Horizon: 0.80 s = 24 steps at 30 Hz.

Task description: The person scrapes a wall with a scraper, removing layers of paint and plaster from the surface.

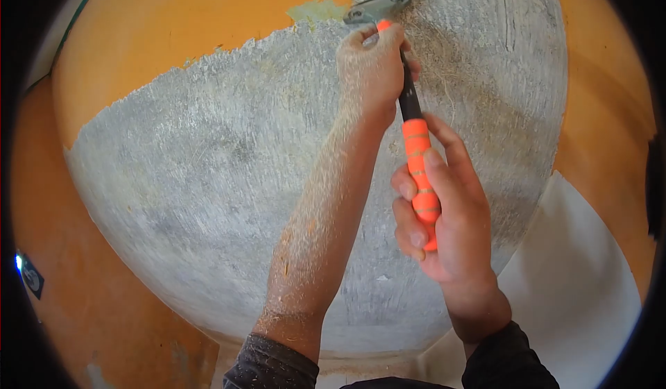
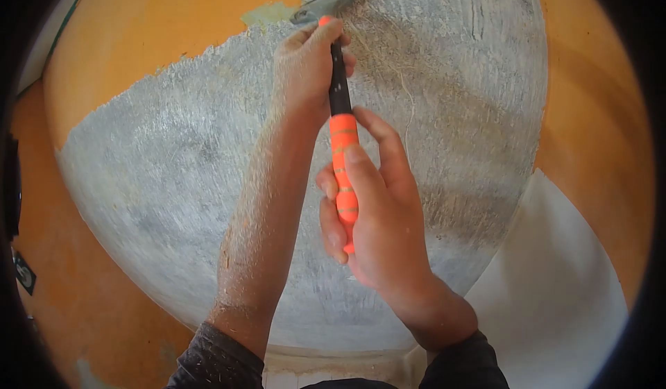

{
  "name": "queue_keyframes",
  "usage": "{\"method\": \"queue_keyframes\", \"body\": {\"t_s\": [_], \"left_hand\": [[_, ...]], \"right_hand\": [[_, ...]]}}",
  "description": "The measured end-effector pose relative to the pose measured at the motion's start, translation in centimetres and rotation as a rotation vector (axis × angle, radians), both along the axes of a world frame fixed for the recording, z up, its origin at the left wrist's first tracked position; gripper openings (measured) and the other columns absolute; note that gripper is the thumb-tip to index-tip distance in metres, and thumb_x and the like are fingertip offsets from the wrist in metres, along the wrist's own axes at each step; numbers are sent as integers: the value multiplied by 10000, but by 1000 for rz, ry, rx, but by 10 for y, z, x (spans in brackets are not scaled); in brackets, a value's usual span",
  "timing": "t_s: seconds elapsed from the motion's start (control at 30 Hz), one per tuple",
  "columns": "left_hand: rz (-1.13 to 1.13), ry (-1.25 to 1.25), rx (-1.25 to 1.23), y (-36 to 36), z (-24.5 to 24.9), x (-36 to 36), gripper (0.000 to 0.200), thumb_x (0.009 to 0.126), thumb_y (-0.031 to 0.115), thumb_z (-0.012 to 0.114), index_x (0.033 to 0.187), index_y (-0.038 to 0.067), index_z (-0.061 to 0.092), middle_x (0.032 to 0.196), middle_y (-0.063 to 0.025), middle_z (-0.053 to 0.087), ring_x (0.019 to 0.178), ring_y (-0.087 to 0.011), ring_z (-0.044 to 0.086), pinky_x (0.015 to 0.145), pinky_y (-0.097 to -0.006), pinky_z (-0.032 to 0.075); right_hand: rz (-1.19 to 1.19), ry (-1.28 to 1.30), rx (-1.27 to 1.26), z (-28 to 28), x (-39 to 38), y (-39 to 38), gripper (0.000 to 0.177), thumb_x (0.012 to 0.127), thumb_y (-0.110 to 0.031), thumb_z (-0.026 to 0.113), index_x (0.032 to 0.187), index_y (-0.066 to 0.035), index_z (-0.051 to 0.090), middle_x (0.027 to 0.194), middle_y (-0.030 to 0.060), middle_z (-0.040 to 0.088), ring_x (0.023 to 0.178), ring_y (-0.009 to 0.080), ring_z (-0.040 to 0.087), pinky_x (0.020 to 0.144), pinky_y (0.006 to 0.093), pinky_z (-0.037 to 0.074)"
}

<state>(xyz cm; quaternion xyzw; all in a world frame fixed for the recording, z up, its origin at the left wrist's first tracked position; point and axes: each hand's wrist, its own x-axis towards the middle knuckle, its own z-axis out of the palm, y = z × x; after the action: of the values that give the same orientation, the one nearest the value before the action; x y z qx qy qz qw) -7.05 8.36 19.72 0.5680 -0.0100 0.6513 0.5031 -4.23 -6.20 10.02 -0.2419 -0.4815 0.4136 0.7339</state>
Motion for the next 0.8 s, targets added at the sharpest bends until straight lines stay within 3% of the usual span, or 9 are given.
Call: {"method": "queue_keyframes", "body": {"t_s": [0.03, 0.17, 0.3, 0.37, 0.4, 0.43, 0.57, 0.7, 0.8], "left_hand": [[74, 78, 18, -3, -10, -3, 231, 890, 202, 618, 866, -27, 603, 715, -78, 603, 534, -128, 563, 505, -265, 454], [9, 37, -74, -10, -31, -3, 198, 875, 151, 633, 911, -41, 598, 779, -84, 609, 550, -143, 576, 506, -276, 470], [9, -69, 16, 5, 25, 3, 188, 875, 144, 621, 886, -42, 602, 747, -86, 594, 583, -146, 578, 517, -274, 469], [23, -63, 31, 7, 25, 2, 186, 874, 147, 619, 867, -38, 602, 733, -83, 589, 578, -144, 574, 516, -272, 464], [37, -49, 49, 7, 23, 1, 187, 873, 150, 617, 848, -34, 601, 720, -79, 584, 572, -142, 571, 514, -270, 460], [72, 16, 45, 4, 10, -4, 191, 878, 152, 616, 857, -38, 612, 713, -79, 592, 567, -142, 575, 510, -262, 460], [59, 79, -106, -14, -36, -8, 194, 867, 161, 622, 862, -33, 619, 743, -74, 603, 553, -134, 562, 498, -268, 448], [13, -19, 134, 17, 24, -4, 136, 829, 86, 596, 843, -43, 554, 650, -88, 563, 476, -169, 554, 447, -287, 433], [27, -31, 72, 12, 37, -7, 137, 830, 85, 595, 834, -45, 553, 659, -92, 557, 491, -171, 559, 464, -286, 443]], "right_hand": [[1, 11, -24, -6, -2, -5, 463, 1030, -284, 422, 1460, -164, 303, 808, 47, 504, 419, 59, 405, 335, 213, 298], [59, -20, -30, -26, 3, -7, 495, 1027, -295, 446, 1458, -126, 273, 801, 73, 528, 400, 88, 427, 325, 243, 320], [45, -42, 38, 26, 13, 5, 476, 1018, -269, 452, 1438, -98, 310, 803, 76, 532, 398, 92, 426, 321, 251, 317], [36, -49, 37, 27, 11, 7, 479, 1018, -268, 451, 1440, -98, 304, 801, 74, 531, 397, 93, 426, 322, 252, 317], [28, -50, 39, 24, 10, 8, 483, 1018, -267, 451, 1442, -98, 297, 798, 73, 531, 396, 94, 426, 323, 253, 318], [35, -55, 16, 9, 7, 9, 516, 1012, -302, 472, 1475, -175, 282, 804, 50, 505, 406, 79, 403, 327, 225, 313], [74, -49, -56, -27, 4, -5, 512, 1013, -312, 467, 1473, -182, 281, 790, 49, 496, 398, 82, 399, 332, 237, 312], [30, -9, 9, 13, 1, 19, 484, 1021, -309, 450, 1462, -181, 297, 803, 48, 506, 405, 78, 400, 332, 230, 301], [40, 6, 75, 27, -4, 22, 457, 1027, -303, 441, 1449, -186, 313, 816, 47, 515, 415, 75, 411, 330, 225, 291]]}}
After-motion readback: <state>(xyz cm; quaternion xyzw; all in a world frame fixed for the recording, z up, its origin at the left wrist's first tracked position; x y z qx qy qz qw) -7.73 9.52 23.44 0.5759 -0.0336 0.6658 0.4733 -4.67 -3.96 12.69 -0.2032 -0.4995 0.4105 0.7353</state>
